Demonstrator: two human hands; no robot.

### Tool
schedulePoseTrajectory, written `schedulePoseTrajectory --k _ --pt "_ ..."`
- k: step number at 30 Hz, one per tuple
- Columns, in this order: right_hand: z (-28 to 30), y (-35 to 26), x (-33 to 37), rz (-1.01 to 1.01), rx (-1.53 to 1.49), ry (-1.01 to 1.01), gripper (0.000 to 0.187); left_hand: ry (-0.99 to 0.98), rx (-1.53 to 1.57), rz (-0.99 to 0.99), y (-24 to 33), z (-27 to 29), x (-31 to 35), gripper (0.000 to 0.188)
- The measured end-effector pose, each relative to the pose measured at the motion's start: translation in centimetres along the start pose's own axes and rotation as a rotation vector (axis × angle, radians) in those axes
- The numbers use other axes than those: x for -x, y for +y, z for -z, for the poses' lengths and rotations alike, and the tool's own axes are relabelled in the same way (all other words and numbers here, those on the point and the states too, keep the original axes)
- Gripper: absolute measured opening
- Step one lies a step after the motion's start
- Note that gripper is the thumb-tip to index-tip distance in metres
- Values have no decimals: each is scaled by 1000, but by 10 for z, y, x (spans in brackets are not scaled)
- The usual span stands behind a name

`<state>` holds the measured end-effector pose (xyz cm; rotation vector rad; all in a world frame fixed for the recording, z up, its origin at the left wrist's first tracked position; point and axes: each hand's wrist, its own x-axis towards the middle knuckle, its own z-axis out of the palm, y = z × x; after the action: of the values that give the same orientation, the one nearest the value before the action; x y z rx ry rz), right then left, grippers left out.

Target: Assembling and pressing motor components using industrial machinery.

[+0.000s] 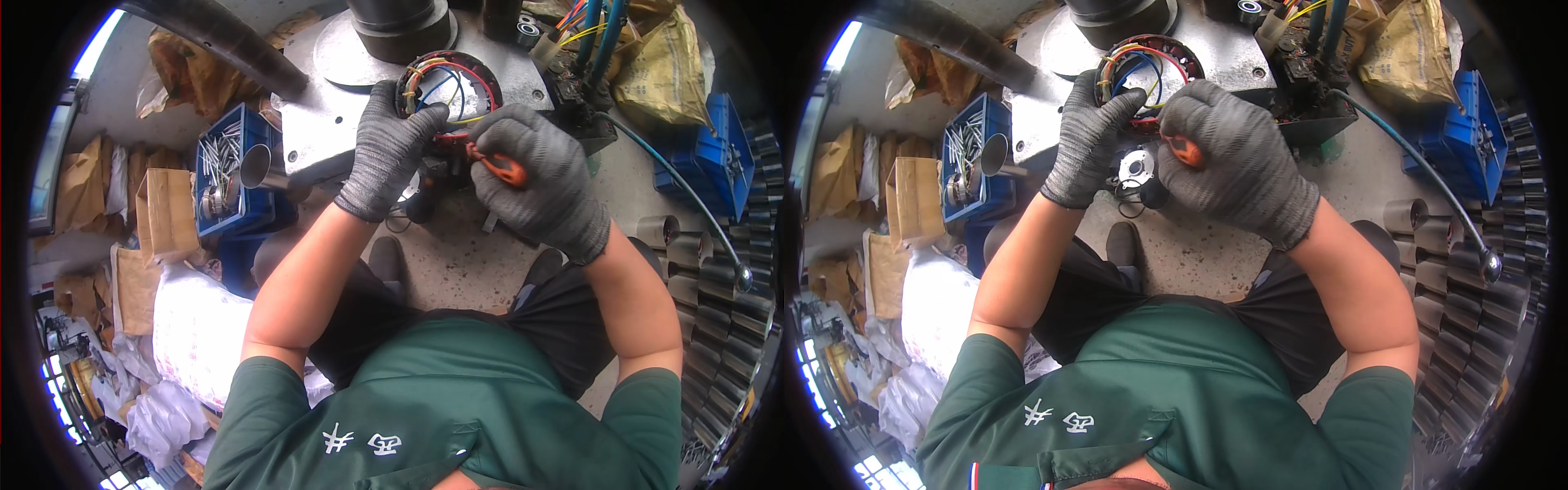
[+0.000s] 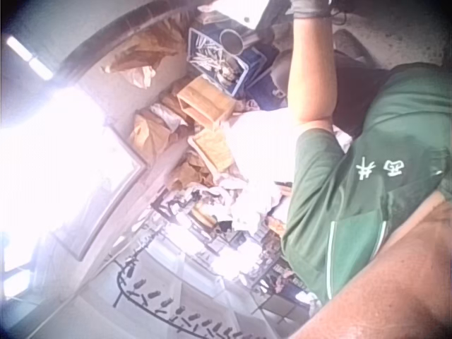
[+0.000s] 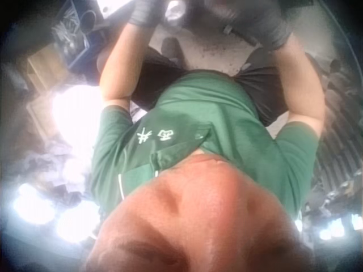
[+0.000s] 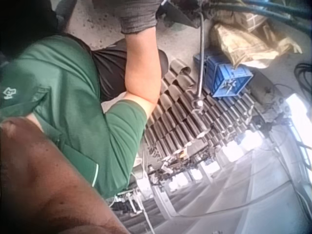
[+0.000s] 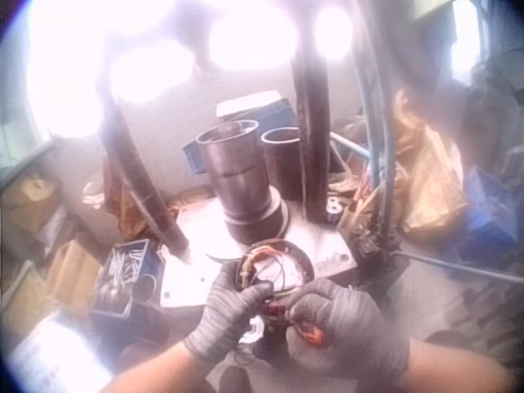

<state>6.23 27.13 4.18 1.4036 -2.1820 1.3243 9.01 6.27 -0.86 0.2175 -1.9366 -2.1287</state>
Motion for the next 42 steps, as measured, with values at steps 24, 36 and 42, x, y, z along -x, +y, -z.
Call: schedulePoseTrajectory --k 24,36,42 --pt "20 4 3 34 -296 58 23 36 77 19 6 2 -1 44" --pt "25 13 10 -366 -763 70 18 64 67 -72 11 5 0 49" --pt "16 20 8 -100 -519 -66 27 81 -74 -146 14 6 1 53"
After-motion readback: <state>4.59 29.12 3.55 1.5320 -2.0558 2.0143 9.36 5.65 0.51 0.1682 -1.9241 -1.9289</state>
